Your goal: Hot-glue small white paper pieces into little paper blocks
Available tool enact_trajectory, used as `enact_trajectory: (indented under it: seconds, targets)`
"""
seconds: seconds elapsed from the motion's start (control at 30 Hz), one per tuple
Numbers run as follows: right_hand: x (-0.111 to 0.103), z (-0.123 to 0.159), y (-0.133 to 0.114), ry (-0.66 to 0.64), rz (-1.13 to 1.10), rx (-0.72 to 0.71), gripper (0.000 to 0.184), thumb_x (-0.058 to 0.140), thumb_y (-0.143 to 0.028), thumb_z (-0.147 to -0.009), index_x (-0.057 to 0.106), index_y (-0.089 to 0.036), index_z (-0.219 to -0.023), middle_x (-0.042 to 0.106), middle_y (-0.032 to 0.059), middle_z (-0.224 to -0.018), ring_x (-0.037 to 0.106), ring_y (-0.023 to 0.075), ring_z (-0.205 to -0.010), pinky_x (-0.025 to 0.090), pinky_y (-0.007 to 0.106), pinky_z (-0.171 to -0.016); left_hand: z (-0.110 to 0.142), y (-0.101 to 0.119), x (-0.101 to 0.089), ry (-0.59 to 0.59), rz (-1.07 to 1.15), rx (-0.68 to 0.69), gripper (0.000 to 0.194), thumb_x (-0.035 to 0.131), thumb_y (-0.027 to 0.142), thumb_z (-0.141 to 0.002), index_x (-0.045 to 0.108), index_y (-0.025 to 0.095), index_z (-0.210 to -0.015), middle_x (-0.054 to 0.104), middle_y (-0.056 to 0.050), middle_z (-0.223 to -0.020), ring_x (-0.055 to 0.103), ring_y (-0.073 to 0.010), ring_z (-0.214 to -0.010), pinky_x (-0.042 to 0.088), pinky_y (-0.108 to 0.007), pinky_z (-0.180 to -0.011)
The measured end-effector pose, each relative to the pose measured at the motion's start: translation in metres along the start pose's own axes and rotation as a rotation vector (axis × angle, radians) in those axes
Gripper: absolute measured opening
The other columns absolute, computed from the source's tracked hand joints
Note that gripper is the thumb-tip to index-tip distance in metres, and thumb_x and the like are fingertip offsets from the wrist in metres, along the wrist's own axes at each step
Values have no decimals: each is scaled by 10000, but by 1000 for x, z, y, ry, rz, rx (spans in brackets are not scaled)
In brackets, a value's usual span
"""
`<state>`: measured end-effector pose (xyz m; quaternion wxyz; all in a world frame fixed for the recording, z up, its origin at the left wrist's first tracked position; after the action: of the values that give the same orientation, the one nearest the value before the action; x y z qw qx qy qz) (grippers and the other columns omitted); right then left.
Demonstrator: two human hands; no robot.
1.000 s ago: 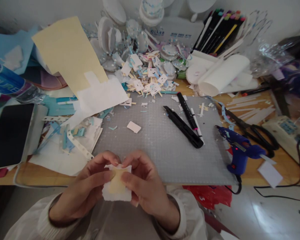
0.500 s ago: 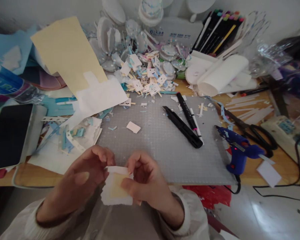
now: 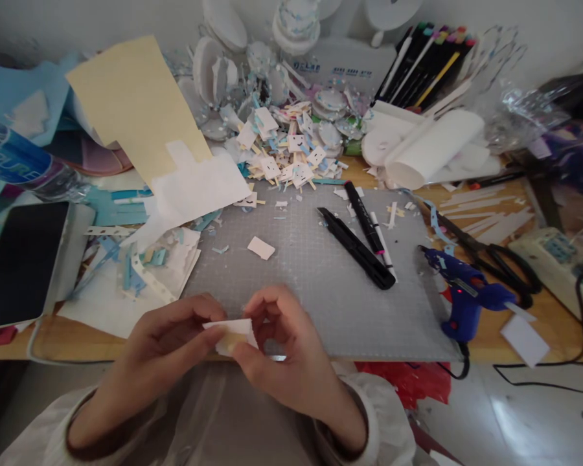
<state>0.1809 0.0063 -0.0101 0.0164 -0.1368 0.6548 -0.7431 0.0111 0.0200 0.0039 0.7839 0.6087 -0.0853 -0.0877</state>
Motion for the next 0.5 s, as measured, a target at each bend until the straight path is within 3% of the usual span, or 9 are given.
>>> enact_trajectory:
  seconds: [0.1,0.5]
  targets:
    - [0,-2,0,27,124,-23,39,621,-214,-863,585,-215,-846,550,-16,-759,517,93,-668,446,175,-582,0,3,0,-4,-48,34,73,686,228,-789,695,176,-739,654,-38,-688,584,-153,-657,473,-238,-586]
    - [-1,-1,-3,101,127,-71,78,621,-218,-866,618,-210,-789,585,-12,-720,536,97,-648,462,178,-578,1,-1,-1,4,-83,57,33,696,214,-785,705,191,-763,665,-27,-706,595,-155,-680,467,-249,-628]
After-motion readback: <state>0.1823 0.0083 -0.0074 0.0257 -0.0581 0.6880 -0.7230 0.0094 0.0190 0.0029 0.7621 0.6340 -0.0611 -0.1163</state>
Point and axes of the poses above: each hand's wrist, its own z-axis away from the middle knuckle, its own x-axis out of the palm, y = z × x, the point moved 1 cm from there along -z, towards the middle knuckle
